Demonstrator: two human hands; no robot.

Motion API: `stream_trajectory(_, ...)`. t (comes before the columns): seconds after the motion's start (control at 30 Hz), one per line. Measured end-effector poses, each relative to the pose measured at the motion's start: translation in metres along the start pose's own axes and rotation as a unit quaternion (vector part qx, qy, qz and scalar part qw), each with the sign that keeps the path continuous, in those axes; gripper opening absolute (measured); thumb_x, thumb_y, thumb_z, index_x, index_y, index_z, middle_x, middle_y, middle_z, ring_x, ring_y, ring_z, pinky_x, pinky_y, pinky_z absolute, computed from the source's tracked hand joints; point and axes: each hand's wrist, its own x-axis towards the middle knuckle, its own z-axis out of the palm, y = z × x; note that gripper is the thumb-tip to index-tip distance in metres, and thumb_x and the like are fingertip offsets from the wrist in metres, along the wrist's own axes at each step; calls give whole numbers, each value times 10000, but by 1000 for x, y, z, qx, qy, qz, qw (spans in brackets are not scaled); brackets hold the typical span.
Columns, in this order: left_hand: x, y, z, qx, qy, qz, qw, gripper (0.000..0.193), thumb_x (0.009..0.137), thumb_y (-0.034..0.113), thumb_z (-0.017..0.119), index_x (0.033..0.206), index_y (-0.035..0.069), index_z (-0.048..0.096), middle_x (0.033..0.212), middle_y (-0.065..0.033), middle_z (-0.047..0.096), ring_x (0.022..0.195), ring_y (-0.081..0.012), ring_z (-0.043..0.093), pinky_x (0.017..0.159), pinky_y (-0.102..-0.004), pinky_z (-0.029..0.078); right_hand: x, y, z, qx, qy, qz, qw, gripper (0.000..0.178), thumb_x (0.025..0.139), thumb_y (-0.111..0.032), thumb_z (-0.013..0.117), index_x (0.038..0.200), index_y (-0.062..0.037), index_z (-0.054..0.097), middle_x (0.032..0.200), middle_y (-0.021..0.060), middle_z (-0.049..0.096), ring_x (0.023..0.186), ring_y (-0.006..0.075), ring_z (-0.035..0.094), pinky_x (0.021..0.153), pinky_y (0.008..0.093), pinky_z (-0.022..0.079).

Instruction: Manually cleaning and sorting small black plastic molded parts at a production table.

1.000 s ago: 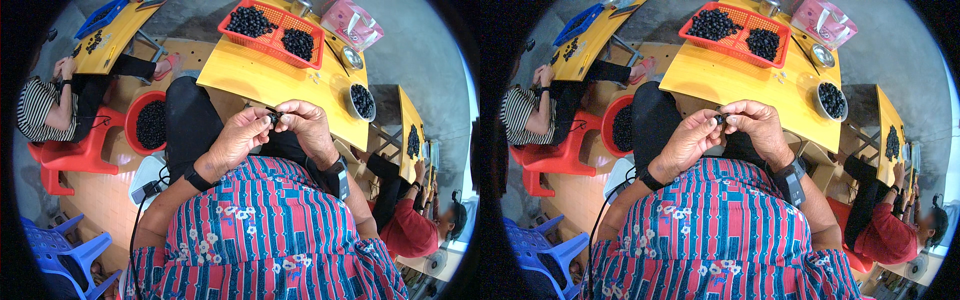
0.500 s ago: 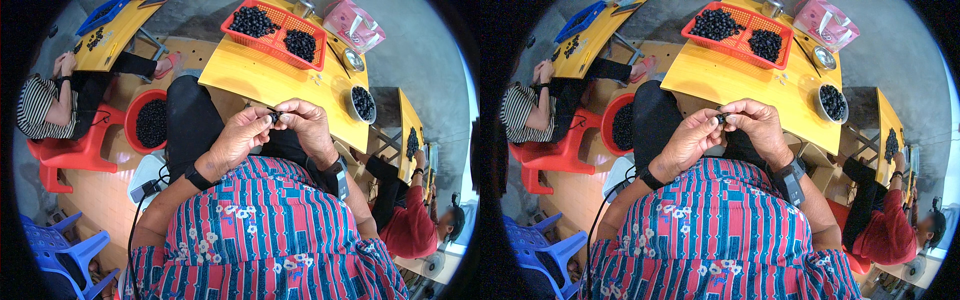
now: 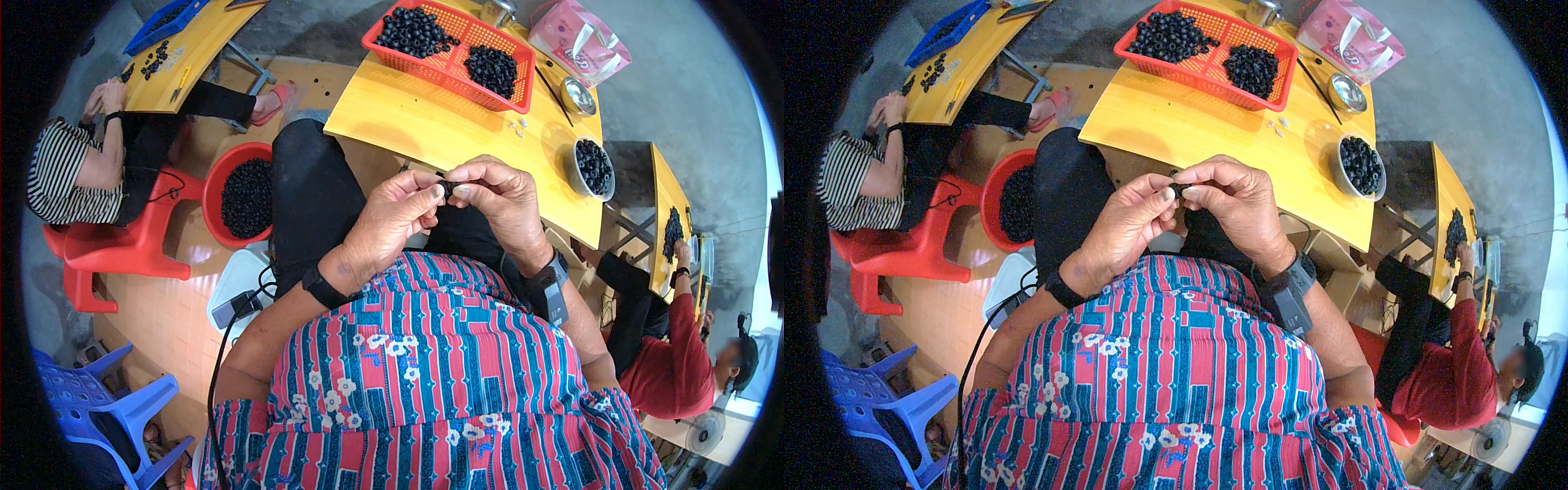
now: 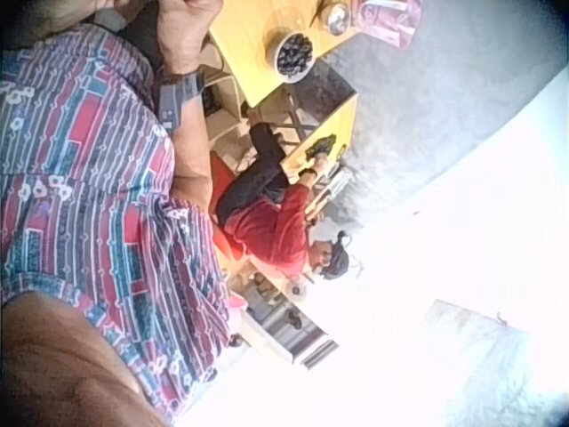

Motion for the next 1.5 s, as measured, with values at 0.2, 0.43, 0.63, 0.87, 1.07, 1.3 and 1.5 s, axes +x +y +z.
stream_trajectory(0.2, 0, 1, 2, 15, 4, -3, 1000, 127, 909, 133, 547, 994, 41, 569, 780, 7, 540, 708, -71, 500, 679, -231, 461, 0, 4, 0, 38, 3, 21, 999, 155, 800, 53, 610, 943, 22, 663, 840, 48, 609, 714, 100, 589, 656, 215, 491)
stream_trajectory(0.43, -2, 2, 1, 14, 9, 5, 1000, 105, 910, 129, 546, 967, 44, 568, 773, 7, 535, 704, -66, 497, 676, -227, 458, -5, 18, 4, 76, 19, 42, 996, 164, 833, 21, 591, 982, 18, 658, 856, 52, 623, 719, 95, 587, 665, 214, 488)
stream_trajectory(0.63, -3, 3, 2, 13, 14, -2, 1000, 88, 910, 134, 549, 951, 57, 564, 767, 12, 534, 704, -58, 497, 682, -222, 453, -8, 29, 5, 143, 26, 57, 988, 177, 866, -35, 574, 1022, 2, 650, 815, 37, 636, 715, 93, 584, 656, 207, 478)
stream_trajectory(0.87, -3, 6, 5, 16, 11, -3, 1000, 81, 908, 138, 556, 933, 62, 563, 767, 17, 536, 716, -54, 503, 683, -218, 450, -7, 30, 5, 229, 44, 132, 963, 171, 864, -44, 582, 1014, 4, 648, 806, 42, 643, 713, 98, 586, 659, 215, 487)
stream_trajectory(1.07, -4, 4, 3, 8, -1, 2, 1000, 82, 902, 137, 566, 941, 64, 565, 778, 13, 541, 713, -54, 500, 679, -214, 448, -7, 28, 1, 159, 30, 88, 983, 172, 861, -28, 579, 1017, 11, 642, 806, 46, 642, 703, 96, 586, 659, 217, 493)
stream_trajectory(1.3, -3, 6, 6, 18, 7, 3, 1000, 82, 899, 127, 569, 949, 62, 568, 788, 12, 547, 707, -54, 495, 675, -211, 447, -8, 21, 7, 108, 43, 63, 991, 134, 867, -12, 563, 975, 27, 633, 782, 40, 634, 703, 86, 588, 657, 206, 490)
stream_trajectory(1.5, -3, 6, 3, 32, 10, 7, 999, 92, 895, 127, 575, 961, 63, 571, 810, 11, 560, 712, -51, 501, 673, -203, 448, -5, 20, 2, 62, 23, 42, 997, 124, 854, 2, 577, 962, 26, 634, 807, 43, 638, 701, 86, 590, 652, 205, 490)
